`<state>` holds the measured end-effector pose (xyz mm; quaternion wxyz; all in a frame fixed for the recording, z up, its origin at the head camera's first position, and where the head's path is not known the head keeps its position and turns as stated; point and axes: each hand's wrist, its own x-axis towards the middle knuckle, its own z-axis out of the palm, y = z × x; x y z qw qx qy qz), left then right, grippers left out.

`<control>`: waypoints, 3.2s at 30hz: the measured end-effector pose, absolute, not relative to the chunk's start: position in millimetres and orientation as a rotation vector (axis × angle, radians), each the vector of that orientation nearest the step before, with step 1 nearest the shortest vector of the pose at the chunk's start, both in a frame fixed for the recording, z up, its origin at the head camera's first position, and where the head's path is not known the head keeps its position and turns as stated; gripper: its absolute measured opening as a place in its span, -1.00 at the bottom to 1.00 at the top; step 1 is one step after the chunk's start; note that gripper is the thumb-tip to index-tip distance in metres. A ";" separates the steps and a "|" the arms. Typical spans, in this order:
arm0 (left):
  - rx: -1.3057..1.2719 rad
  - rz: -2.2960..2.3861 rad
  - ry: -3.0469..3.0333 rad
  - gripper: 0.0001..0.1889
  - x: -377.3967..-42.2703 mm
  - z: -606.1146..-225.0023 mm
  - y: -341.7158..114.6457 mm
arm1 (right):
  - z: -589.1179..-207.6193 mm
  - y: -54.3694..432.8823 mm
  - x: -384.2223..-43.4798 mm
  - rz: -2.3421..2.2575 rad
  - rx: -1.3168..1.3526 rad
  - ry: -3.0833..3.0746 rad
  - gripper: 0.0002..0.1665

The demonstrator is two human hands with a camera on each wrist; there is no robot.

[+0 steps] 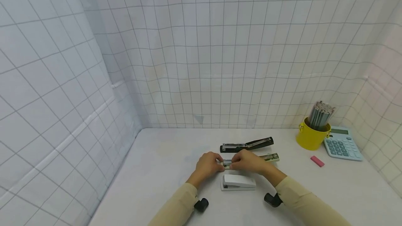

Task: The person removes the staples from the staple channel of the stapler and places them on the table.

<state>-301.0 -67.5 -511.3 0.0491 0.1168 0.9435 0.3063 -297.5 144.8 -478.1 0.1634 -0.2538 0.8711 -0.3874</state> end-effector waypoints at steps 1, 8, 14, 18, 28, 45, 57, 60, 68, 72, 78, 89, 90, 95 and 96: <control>0.357 0.935 2.874 -0.75 -300.9 -511.5 -67.6 | -479.0 144.9 -297.4 -1.123 -0.702 2.475 -0.69; 0.365 0.921 2.881 -0.74 -302.0 -512.2 -67.9 | -482.6 145.1 -297.4 -1.203 -0.548 2.439 -0.62; 0.371 0.927 2.878 -0.75 -303.2 -512.6 -68.0 | -478.6 141.7 -296.3 -1.225 -0.486 2.428 -0.67; 0.368 0.932 2.882 -0.75 -303.0 -513.1 -68.3 | -474.7 137.0 -294.9 -1.227 -0.458 2.461 -0.76; 0.355 0.937 2.890 -0.75 -301.6 -513.2 -67.9 | -476.1 126.3 -293.0 -1.155 -0.339 2.617 -0.83; 0.343 0.940 2.881 -0.75 -299.2 -510.1 -69.7 | -472.2 130.2 -294.2 -1.221 -0.318 2.565 -0.83; 0.334 0.913 2.894 -0.75 -300.7 -507.9 -68.5 | -474.0 132.1 -294.3 -1.347 -0.283 2.447 -0.82; 0.319 0.915 2.888 -0.76 -300.4 -508.2 -67.6 | -477.0 130.7 -293.2 -1.406 -0.263 2.423 -0.82; 0.321 0.901 2.889 -0.74 -298.8 -509.5 -67.2 | -483.0 132.4 -293.3 -1.530 -0.226 2.315 -0.77; 0.334 0.892 2.893 -0.73 -298.6 -510.8 -66.9 | -485.7 136.4 -294.5 -1.561 -0.232 2.264 -0.74; 0.332 0.897 2.889 -0.74 -299.4 -511.7 -66.1 | -487.8 140.8 -295.8 -1.585 -0.232 2.212 -0.73; 0.332 0.891 2.887 -0.73 -301.7 -513.1 -64.3 | -488.4 143.4 -293.5 -1.642 -0.220 2.202 -0.70; 0.330 0.890 2.887 -0.73 -301.8 -513.2 -64.2 | -488.6 142.7 -293.7 -1.639 -0.227 2.213 -0.70; 0.335 0.893 2.891 -0.73 -301.9 -512.8 -64.7 | -486.9 133.4 -295.8 -1.563 -0.297 2.350 -0.81; 0.339 0.897 2.889 -0.73 -301.8 -513.1 -64.7 | -486.5 131.1 -295.9 -1.541 -0.303 2.385 -0.84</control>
